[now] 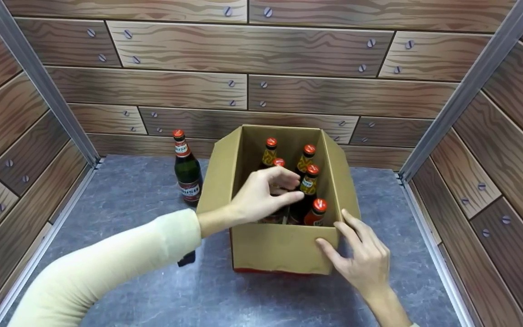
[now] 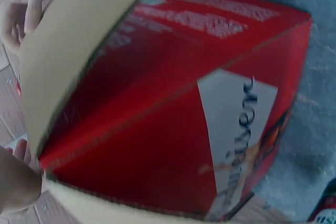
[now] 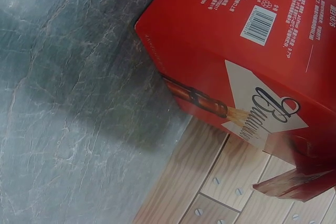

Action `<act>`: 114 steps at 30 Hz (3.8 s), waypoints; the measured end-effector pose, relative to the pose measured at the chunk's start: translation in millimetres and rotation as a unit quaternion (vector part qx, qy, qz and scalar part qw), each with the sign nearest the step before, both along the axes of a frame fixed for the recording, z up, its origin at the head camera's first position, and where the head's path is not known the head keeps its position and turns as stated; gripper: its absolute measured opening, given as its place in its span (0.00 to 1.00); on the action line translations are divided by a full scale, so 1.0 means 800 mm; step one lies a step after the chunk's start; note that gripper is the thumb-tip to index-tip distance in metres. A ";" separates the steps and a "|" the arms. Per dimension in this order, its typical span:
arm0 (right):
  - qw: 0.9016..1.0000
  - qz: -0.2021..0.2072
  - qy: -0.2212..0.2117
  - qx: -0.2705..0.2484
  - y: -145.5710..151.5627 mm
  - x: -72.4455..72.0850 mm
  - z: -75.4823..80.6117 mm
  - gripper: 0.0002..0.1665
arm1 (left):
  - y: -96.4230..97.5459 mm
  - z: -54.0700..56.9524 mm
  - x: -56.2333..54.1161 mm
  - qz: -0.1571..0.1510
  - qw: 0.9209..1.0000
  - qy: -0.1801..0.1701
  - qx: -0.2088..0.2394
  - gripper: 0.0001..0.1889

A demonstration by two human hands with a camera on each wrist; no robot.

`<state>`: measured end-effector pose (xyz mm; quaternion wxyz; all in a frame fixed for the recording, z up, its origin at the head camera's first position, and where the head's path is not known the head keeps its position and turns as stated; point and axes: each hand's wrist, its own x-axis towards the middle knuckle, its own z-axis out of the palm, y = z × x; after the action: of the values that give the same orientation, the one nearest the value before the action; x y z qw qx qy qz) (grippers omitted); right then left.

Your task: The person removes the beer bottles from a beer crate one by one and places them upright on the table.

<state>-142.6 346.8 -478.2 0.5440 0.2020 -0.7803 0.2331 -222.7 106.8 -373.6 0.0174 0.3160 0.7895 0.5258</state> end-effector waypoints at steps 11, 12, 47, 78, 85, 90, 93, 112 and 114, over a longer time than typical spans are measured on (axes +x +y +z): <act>1.000 0.000 -0.001 -0.001 0.001 0.001 0.000 0.41 | 0.031 -0.013 0.019 0.030 0.998 -0.042 -0.022 0.19; 1.000 -0.003 -0.004 0.001 0.001 0.001 0.000 0.41 | 0.034 -0.014 0.019 0.029 0.998 -0.043 -0.028 0.19; 0.998 0.024 0.057 -0.001 -0.012 0.009 0.022 0.34 | 0.070 -0.019 0.007 0.042 0.991 -0.010 -0.130 0.15; 0.998 0.012 0.054 0.000 -0.009 0.009 0.018 0.35 | 0.051 -0.003 0.001 0.061 0.990 0.010 -0.127 0.14; 0.999 0.011 0.051 0.001 -0.006 0.010 0.017 0.35 | 0.038 0.017 -0.005 0.063 0.992 0.027 -0.107 0.12; 0.999 0.015 0.051 -0.001 -0.008 0.010 0.017 0.34 | 0.025 0.033 -0.010 0.068 0.992 0.034 -0.100 0.13; 0.998 0.017 0.054 -0.003 -0.009 0.010 0.017 0.34 | 0.017 0.042 -0.012 0.070 0.993 0.037 -0.092 0.13; 0.998 0.021 0.053 0.003 -0.006 0.009 0.013 0.33 | -0.038 0.111 -0.020 0.069 0.995 0.055 -0.048 0.13; 0.998 0.020 0.054 0.003 -0.005 0.009 0.012 0.34 | -0.043 0.119 -0.021 0.073 0.994 0.060 -0.047 0.13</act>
<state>-135.7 342.5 -468.5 0.5798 0.2315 -0.7463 0.2309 -239.7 72.6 -278.2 -0.0536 0.2876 0.8337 0.4683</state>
